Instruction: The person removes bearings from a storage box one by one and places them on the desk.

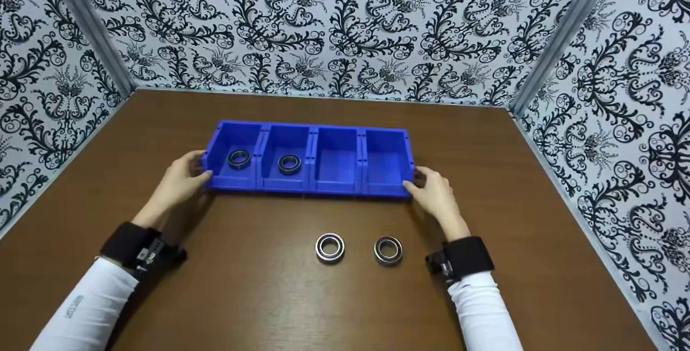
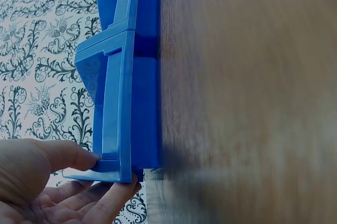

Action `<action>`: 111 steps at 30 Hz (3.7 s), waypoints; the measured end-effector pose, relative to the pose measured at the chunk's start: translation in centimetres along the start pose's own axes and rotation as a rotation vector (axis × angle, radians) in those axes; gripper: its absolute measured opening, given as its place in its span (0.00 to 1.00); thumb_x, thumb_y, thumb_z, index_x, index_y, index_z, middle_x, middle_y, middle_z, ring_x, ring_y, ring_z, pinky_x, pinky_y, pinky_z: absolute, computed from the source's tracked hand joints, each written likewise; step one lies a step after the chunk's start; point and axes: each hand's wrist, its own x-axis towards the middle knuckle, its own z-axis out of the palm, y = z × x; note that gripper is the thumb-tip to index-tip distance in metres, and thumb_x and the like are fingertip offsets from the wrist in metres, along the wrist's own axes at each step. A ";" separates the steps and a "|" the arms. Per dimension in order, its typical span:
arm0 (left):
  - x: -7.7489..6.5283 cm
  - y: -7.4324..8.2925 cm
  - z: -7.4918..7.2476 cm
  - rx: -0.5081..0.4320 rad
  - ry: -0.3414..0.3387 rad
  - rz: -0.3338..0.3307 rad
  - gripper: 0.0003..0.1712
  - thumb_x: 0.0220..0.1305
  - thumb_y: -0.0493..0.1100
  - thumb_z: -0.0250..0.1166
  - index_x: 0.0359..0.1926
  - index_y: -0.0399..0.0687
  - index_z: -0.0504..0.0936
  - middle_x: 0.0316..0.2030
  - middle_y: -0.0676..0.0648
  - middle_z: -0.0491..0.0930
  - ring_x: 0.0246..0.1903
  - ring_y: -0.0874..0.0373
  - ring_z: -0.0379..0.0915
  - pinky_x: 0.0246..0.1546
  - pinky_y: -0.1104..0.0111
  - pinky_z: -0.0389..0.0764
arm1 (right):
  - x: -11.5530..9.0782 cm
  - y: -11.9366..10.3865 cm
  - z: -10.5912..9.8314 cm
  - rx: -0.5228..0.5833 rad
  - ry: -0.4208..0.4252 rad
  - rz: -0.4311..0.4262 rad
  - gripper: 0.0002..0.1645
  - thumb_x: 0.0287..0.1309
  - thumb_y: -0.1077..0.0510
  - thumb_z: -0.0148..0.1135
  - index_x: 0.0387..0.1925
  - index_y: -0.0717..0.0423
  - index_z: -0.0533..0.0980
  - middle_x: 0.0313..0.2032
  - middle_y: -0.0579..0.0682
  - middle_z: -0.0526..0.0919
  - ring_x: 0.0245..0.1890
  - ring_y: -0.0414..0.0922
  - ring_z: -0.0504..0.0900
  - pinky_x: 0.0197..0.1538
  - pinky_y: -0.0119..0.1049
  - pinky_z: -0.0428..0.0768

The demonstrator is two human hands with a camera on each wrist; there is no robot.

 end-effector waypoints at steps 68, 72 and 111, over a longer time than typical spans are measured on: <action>-0.2 0.0 -0.5 0.024 -0.010 -0.014 0.30 0.69 0.30 0.57 0.70 0.24 0.65 0.65 0.22 0.73 0.66 0.31 0.72 0.70 0.46 0.74 | 3.2 -0.3 0.6 0.051 -0.034 0.052 0.32 0.69 0.59 0.53 0.68 0.75 0.67 0.51 0.72 0.84 0.31 0.36 0.83 0.32 0.25 0.80; -0.1 0.2 -0.6 0.050 -0.032 -0.017 0.32 0.69 0.32 0.58 0.71 0.25 0.64 0.66 0.23 0.71 0.67 0.31 0.71 0.71 0.46 0.73 | 3.2 -0.2 0.4 0.061 -0.033 0.051 0.32 0.69 0.59 0.53 0.68 0.75 0.67 0.50 0.72 0.84 0.31 0.35 0.83 0.32 0.24 0.80; -0.8 6.8 -2.6 0.309 -0.066 0.171 0.34 0.64 0.37 0.66 0.70 0.35 0.71 0.64 0.31 0.78 0.58 0.35 0.80 0.59 0.44 0.81 | 3.2 0.1 0.3 0.085 -0.014 -0.003 0.28 0.68 0.61 0.54 0.62 0.78 0.71 0.48 0.71 0.85 0.31 0.33 0.81 0.33 0.21 0.80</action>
